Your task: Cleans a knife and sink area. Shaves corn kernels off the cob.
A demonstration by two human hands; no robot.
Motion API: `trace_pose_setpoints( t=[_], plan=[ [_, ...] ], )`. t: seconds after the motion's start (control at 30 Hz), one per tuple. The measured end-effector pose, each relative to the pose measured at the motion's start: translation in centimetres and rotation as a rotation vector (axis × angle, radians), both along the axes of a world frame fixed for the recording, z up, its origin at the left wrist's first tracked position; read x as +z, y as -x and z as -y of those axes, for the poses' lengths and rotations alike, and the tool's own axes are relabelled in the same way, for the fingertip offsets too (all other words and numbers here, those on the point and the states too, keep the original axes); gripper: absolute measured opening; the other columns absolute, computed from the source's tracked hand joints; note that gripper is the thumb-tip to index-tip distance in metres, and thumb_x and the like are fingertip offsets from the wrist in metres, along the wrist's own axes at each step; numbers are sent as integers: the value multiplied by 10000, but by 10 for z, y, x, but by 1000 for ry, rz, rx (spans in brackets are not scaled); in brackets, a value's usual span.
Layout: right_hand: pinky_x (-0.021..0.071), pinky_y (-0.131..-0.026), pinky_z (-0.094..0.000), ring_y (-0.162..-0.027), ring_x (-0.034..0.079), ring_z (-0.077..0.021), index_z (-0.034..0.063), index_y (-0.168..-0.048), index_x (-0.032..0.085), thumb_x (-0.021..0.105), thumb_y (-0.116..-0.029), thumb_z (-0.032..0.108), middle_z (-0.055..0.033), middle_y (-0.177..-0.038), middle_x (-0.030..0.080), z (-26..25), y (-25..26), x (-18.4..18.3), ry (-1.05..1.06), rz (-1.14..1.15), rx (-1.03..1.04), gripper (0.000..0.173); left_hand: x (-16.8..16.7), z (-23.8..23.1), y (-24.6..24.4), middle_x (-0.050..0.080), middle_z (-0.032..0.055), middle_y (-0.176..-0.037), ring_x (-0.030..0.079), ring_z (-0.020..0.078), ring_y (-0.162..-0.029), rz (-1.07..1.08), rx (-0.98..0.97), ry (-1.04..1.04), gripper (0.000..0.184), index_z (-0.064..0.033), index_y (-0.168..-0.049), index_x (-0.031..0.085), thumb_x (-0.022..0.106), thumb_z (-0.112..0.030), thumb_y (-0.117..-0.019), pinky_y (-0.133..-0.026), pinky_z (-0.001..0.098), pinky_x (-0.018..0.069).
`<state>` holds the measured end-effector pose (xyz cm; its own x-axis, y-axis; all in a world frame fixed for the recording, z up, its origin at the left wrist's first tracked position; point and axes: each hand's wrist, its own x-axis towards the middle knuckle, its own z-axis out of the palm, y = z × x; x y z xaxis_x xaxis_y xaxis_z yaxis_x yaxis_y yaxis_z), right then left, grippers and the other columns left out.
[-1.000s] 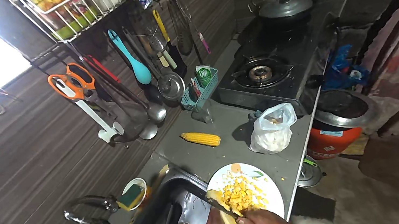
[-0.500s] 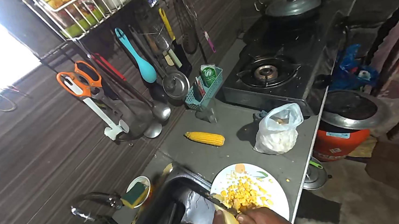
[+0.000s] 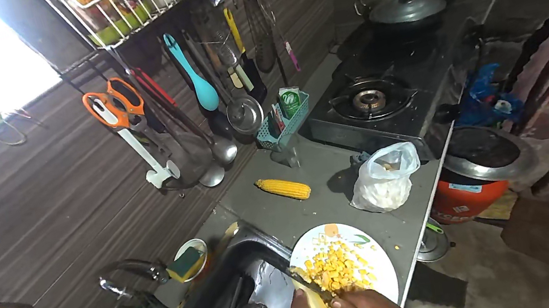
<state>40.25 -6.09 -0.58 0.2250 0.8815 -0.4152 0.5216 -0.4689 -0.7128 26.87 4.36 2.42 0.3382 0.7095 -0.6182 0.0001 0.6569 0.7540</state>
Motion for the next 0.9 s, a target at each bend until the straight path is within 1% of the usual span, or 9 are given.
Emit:
trace_pose_setpoints(
  t=[0.07,0.33,0.37,0.43,0.5,0.57,0.77,0.83,0.9],
  plan=[
    [560,-852,-569,-923,709,-343,34,-1045,688,243,-1060,653,-177,-901,702,-4,-3,0,-6,-8,-11,762,0,6,0,671,135,-872,660,204,-676,5,-35,4,405,-11,-1269,583,378,-326,-1117,-579,365,578],
    [554,-831,-535,-882,698,-308,48,-1012,678,229,-1068,638,-151,-860,679,-20,0,2,-34,-60,4,743,1,21,12,676,120,-852,665,190,-658,-2,-83,-19,399,-21,-1269,572,351,-318,-1118,-560,350,578],
    [553,-844,-538,-890,700,-314,40,-1021,684,238,-1072,629,-161,-873,686,-22,-1,3,-28,-71,-18,741,1,26,13,679,119,-858,668,187,-662,-15,-120,-30,401,-15,-1285,564,352,-312,-1118,-573,352,586],
    [549,-869,-540,-906,697,-323,18,-1041,682,262,-1080,603,-179,-905,687,-27,-7,7,7,-111,-80,722,1,35,15,684,135,-896,669,196,-680,-51,-200,-48,435,0,-1394,517,359,-297,-1118,-600,369,592],
    [555,-848,-518,-868,694,-301,33,-1034,678,253,-1080,607,-158,-887,680,-29,-13,6,9,-127,-108,716,5,34,13,689,143,-906,669,205,-675,-52,-204,-45,450,-13,-1448,485,356,-295,-1121,-589,373,587],
    [555,-834,-511,-853,690,-280,56,-1029,696,238,-1075,619,-135,-871,681,-27,-11,3,-15,-139,-105,727,4,25,12,685,146,-892,669,210,-659,5,-138,-20,435,-19,-1407,501,334,-298,-1119,-557,363,580],
    [555,-772,-491,-795,673,-269,54,-974,669,263,-1066,635,-122,-808,650,-11,-10,7,-20,-131,-109,714,-3,-7,8,695,173,-876,660,223,-620,89,-38,97,450,6,-1143,613,325,-338,-1113,-516,340,553],
    [560,-775,-497,-801,682,-278,40,-1005,682,303,-1076,602,-135,-816,664,-1,-8,18,-71,-119,-119,681,-3,-16,6,693,170,-887,667,214,-634,152,-65,90,475,-1,-1148,621,336,-379,-1112,-513,326,559],
    [567,-785,-514,-815,695,-293,31,-1021,697,346,-1080,570,-150,-827,681,10,-2,28,-131,-98,-124,646,-2,-24,3,697,148,-900,678,200,-692,189,-92,25,484,-18,-1164,647,367,-409,-1109,-558,328,572]
  ],
)
